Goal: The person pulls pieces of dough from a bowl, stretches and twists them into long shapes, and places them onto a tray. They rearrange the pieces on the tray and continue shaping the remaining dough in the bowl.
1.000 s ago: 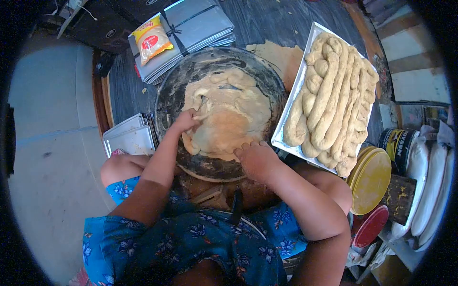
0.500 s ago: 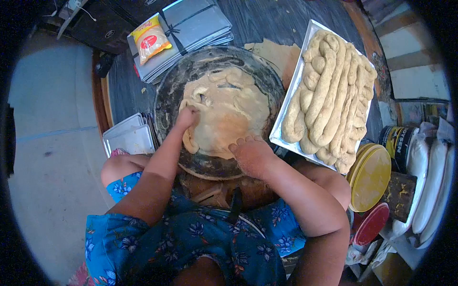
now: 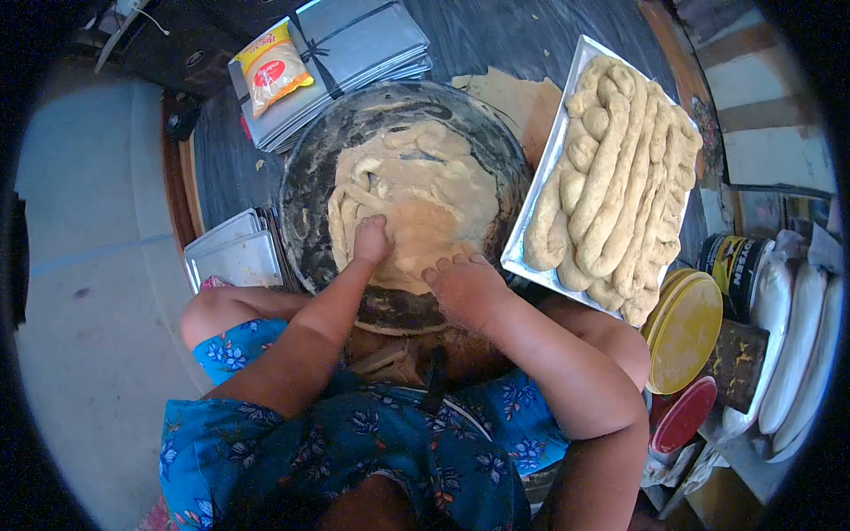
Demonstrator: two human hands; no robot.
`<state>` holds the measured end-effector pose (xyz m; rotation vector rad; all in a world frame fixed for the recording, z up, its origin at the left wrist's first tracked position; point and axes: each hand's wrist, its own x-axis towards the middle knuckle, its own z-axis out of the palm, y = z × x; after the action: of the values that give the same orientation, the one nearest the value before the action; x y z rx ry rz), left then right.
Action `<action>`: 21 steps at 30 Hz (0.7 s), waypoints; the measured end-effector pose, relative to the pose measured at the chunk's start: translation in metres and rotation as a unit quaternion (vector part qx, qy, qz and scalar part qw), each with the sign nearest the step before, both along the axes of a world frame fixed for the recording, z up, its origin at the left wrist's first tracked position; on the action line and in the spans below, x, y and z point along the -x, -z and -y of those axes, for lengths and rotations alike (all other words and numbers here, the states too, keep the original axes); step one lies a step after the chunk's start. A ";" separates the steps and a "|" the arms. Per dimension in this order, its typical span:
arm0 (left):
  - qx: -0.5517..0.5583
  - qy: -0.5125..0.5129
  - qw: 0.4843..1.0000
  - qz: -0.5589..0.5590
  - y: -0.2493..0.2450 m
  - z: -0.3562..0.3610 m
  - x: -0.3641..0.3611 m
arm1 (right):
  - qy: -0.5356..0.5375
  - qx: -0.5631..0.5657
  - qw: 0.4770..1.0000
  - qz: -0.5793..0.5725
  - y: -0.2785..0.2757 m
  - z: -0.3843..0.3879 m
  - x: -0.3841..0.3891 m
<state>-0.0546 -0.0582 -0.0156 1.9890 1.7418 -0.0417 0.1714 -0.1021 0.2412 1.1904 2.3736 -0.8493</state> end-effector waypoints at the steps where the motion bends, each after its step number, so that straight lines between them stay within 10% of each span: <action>1: 0.028 -0.007 1.000 -0.001 -0.006 -0.002 -0.001 | -0.002 0.001 1.000 0.002 -0.001 -0.001 0.001; 7: -0.200 0.015 0.980 0.003 0.015 0.013 0.024 | -0.006 -0.011 1.000 0.004 0.000 0.001 0.002; 10: -0.012 0.028 0.999 0.017 0.005 0.017 0.022 | -0.001 0.012 1.000 0.010 -0.004 -0.001 0.002; 21: -0.033 -0.115 0.965 0.233 -0.017 0.013 0.017 | 0.016 -0.004 1.000 -0.017 -0.007 0.003 0.004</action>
<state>-0.0719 -0.0714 0.0016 1.6516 1.6550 0.5247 0.1674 -0.1047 0.2477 1.2311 2.3923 -0.8768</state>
